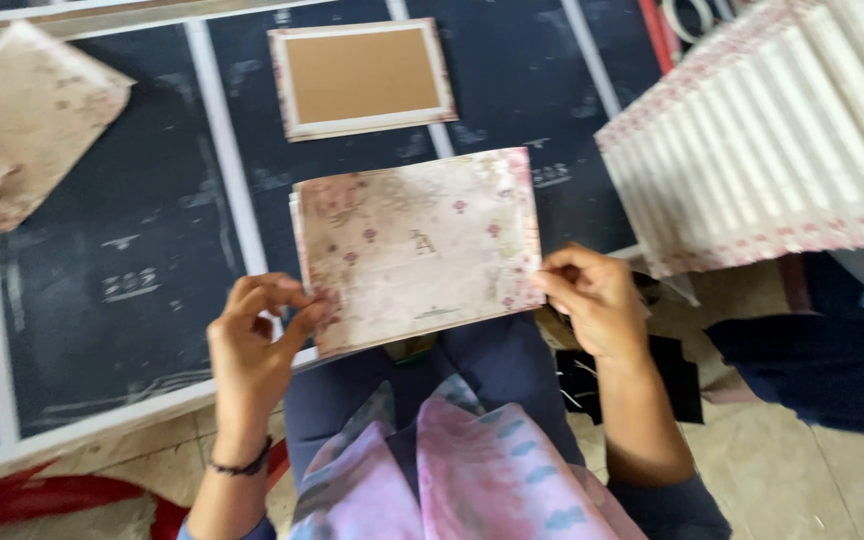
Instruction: The person inserts white paper sheets into patterned book covers one by one. They repeatedly pick up a cover, place a sheet inside, and stack the assembled unit on a growing pile on the table.
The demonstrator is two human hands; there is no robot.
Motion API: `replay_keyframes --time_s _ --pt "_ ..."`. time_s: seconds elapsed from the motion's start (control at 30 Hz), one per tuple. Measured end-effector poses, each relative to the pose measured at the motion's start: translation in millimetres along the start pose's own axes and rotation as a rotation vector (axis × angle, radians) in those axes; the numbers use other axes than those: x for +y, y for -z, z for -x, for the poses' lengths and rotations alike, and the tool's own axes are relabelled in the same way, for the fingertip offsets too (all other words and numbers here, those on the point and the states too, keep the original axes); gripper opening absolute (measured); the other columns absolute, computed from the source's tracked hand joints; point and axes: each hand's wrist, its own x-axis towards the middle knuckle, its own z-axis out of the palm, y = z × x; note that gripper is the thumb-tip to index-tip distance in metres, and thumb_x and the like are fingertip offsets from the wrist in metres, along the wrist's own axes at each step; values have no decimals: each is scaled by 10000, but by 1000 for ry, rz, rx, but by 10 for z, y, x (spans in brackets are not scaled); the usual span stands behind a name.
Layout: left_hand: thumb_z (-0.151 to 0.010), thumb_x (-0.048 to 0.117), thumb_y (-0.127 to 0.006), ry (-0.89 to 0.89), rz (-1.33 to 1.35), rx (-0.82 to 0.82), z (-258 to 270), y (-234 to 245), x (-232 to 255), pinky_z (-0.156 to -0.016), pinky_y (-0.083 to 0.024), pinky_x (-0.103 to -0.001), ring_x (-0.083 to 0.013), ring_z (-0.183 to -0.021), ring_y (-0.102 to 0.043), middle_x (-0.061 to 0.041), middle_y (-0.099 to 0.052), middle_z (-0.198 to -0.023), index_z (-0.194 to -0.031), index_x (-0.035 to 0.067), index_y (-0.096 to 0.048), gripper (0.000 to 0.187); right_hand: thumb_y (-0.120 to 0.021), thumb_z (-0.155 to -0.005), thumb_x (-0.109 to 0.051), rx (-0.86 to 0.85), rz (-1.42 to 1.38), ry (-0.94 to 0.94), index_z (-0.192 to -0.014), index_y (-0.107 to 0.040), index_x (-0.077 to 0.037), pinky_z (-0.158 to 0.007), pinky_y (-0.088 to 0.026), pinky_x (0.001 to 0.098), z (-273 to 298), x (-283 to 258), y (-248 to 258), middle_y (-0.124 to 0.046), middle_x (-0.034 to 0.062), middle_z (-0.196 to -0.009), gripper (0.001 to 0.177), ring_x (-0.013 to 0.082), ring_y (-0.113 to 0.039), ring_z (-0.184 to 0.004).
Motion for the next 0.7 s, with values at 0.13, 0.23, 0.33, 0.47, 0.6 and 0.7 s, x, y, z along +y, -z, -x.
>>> replay_keyframes --time_s 0.13,0.23,0.33,0.47,0.6,0.7 --pt "-847 91 -887 29 4 11 14 -15 -13 -624 -404 -286 -181 -763 -494 -118 -689 -1001 -866 29 -733 167 -804 -806 117 4 15 -15 -878 -709 97 -418 -430 167 -18 -19 -44 -520 66 -671 121 75 -477 -568" --pt "-862 88 -869 60 2 16 37 -15 -11 -636 -399 -303 -189 -778 -467 -121 -672 -1008 -870 22 -728 156 -798 -840 87 -11 47 -33 -870 -711 92 -432 -430 172 -11 -1 -52 -502 59 -676 92 71 -471 -567" --pt "-860 92 -876 63 -6 16 27 -14 -21 -633 -400 -301 -188 -778 -480 -112 -675 -1006 -868 28 -737 154 -796 -853 80 -15 76 -6 -868 -709 88 -429 -437 182 -1 -10 -61 -497 65 -672 88 79 -481 -549" --pt "-865 83 -871 57 -8 17 24 -22 -8 -636 -402 -309 -198 -788 -489 -116 -678 -1007 -869 26 -735 147 -806 -848 77 -10 117 40 -869 -705 89 -419 -449 188 16 -43 -74 -506 68 -656 103 87 -504 -514" --pt "-864 75 -869 40 2 17 16 -20 16 -632 -394 -305 -197 -775 -484 -115 -670 -1000 -858 26 -731 147 -799 -851 96 -26 142 75 -899 -700 99 -444 -489 202 13 11 -49 -533 87 -672 110 102 -543 -528" --pt "-859 70 -868 34 17 16 13 -28 -1 -643 -394 -300 -194 -774 -482 -109 -669 -991 -852 32 -732 142 -805 -846 96 -25 142 85 -899 -693 100 -453 -504 204 5 46 -36 -549 88 -680 124 103 -557 -540"
